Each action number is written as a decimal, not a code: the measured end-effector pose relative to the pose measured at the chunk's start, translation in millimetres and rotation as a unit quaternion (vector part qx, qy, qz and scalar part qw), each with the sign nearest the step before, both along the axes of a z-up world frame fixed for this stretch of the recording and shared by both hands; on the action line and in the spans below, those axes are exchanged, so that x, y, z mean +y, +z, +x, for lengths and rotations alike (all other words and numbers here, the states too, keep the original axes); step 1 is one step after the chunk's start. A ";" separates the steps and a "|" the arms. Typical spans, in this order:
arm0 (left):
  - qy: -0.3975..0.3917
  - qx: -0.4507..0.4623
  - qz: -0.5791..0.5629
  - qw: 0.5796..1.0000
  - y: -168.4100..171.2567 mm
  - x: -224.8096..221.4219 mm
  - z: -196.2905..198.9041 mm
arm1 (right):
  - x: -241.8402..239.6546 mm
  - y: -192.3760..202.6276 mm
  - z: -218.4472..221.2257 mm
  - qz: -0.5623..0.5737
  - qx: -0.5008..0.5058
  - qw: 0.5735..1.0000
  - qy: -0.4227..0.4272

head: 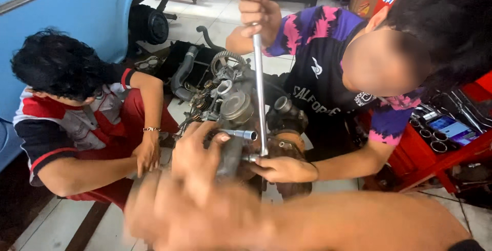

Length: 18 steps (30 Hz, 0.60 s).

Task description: The person uses a ratchet and socket to loosen and remove bolts from a disassembled engine block while two coworkers assist. The camera wearer repeatedly positions the tool, turns the ratchet, and removes fasteners from the engine's cylinder head area.

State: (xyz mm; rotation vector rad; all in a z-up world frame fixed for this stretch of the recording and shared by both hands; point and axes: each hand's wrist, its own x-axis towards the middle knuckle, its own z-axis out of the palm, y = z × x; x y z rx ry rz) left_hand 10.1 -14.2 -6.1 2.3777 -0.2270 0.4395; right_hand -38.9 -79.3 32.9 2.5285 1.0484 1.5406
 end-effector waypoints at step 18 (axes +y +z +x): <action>0.044 0.057 0.059 0.996 -28.3 8.3 5.4 | -58.1 16.3 47.9 -0.067 0.015 0.994 0.083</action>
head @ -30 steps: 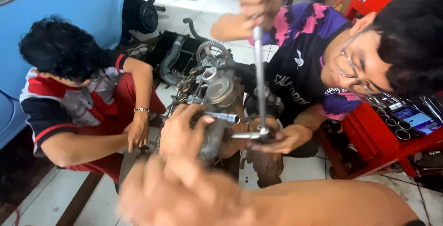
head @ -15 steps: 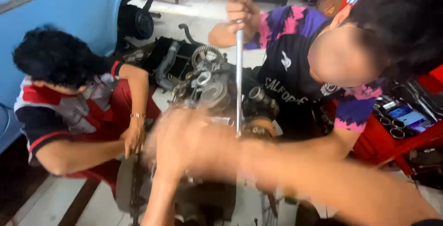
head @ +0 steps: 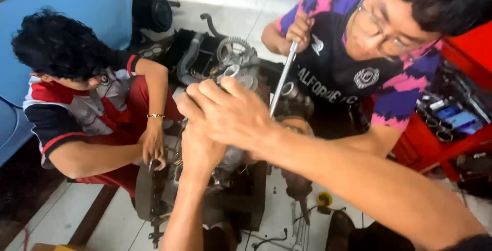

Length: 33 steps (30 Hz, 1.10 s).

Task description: The person uses a ratchet and socket to loosen and remove bolts from a disassembled engine block while two coworkers assist. The camera wearer repeatedly positions the tool, turns the ratchet, and removes fasteners from the engine's cylinder head area.

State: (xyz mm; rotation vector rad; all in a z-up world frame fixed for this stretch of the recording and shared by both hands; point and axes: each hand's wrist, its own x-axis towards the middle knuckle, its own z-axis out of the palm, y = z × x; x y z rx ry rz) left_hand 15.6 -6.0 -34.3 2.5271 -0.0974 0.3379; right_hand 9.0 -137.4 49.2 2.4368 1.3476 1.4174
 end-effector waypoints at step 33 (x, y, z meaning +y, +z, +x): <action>-0.005 -0.054 -0.066 0.996 29.8 -14.0 -6.6 | -43.0 -9.9 27.9 -0.005 -0.045 0.991 -0.130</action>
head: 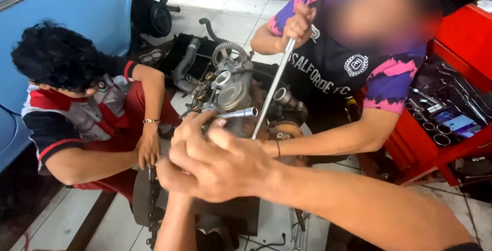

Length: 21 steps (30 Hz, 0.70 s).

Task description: The person uses a ratchet and socket to loosen and remove bolts from a disassembled engine block while two coworkers assist. The camera wearer repeatedly positions the tool, turns the ratchet, and removes fasteners from the engine's cylinder head area.

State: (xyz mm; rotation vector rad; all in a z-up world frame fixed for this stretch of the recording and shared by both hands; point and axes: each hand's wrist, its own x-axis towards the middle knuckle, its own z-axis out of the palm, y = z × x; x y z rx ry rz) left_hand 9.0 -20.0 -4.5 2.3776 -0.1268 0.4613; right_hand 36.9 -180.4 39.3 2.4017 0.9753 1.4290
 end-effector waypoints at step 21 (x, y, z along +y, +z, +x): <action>-0.104 -0.086 -0.043 0.990 31.7 20.4 20.4 | -39.7 6.6 -39.5 0.239 0.258 0.929 0.115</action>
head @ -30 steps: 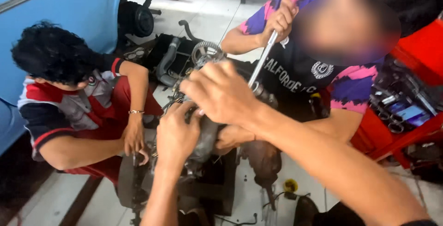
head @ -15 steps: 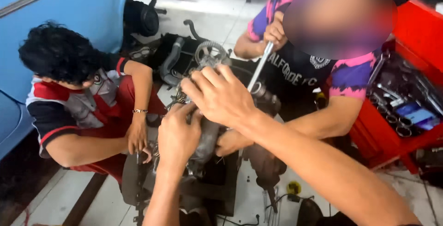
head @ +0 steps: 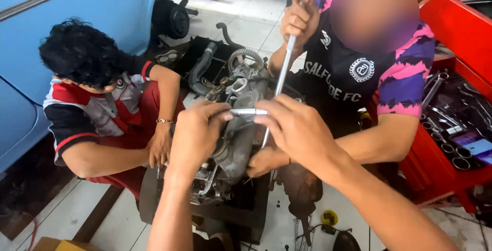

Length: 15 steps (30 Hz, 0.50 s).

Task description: The person uses a ratchet and socket to loosen and remove bolts from a disassembled engine block while two coworkers assist. The camera wearer repeatedly positions the tool, turns the ratchet, and removes fasteners from the engine's cylinder head area.

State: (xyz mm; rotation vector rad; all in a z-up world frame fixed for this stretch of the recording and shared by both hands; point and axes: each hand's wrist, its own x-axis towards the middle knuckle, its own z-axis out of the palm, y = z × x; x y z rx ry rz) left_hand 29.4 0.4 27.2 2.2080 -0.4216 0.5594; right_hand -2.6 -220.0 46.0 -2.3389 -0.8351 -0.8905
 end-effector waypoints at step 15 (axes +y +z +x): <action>-0.186 0.091 -0.090 0.974 -77.4 43.7 42.4 | 98.5 -36.7 -53.9 -0.056 -0.027 0.997 -0.041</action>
